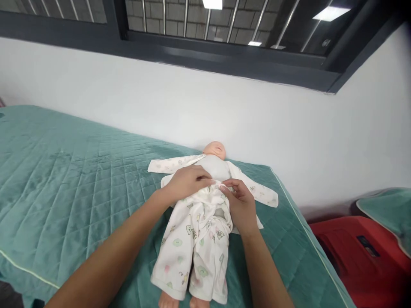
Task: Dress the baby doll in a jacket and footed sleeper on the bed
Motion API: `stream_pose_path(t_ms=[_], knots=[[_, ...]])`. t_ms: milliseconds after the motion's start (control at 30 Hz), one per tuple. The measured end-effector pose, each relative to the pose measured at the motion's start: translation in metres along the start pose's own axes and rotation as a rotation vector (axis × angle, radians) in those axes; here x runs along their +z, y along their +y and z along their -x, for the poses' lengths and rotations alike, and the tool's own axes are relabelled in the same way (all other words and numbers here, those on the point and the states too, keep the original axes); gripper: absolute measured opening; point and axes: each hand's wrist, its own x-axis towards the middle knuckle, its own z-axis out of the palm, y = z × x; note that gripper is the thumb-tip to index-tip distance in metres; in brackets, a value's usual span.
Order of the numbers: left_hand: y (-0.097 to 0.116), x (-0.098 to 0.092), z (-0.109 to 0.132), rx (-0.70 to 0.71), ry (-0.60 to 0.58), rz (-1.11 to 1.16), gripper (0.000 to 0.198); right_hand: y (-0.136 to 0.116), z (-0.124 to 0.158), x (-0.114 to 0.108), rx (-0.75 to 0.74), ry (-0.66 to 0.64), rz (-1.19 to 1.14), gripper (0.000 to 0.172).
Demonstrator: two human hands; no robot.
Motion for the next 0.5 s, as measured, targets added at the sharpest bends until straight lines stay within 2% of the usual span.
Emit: stream_pose_path(t_ms=[67,133,267,400,500], knots=[[0.005,-0.001,-0.010,0.000,-0.147,-0.034,0.028,0.000,0.001,0.001,0.009,0.004,0.019,0.020],[0.002,-0.001,-0.012,-0.030,-0.183,0.020,0.026,0.000,0.000,0.001,0.041,-0.020,0.031,0.021],[-0.017,-0.006,-0.006,-0.105,-0.094,0.228,0.028,0.001,-0.005,-0.002,0.124,-0.064,0.001,0.024],[-0.038,-0.012,0.000,-0.290,0.049,0.461,0.031,0.003,-0.009,-0.006,0.262,0.028,-0.196,0.024],[-0.050,-0.013,0.002,-0.409,0.152,0.659,0.035,0.006,-0.010,-0.008,0.306,0.123,-0.315,0.024]])
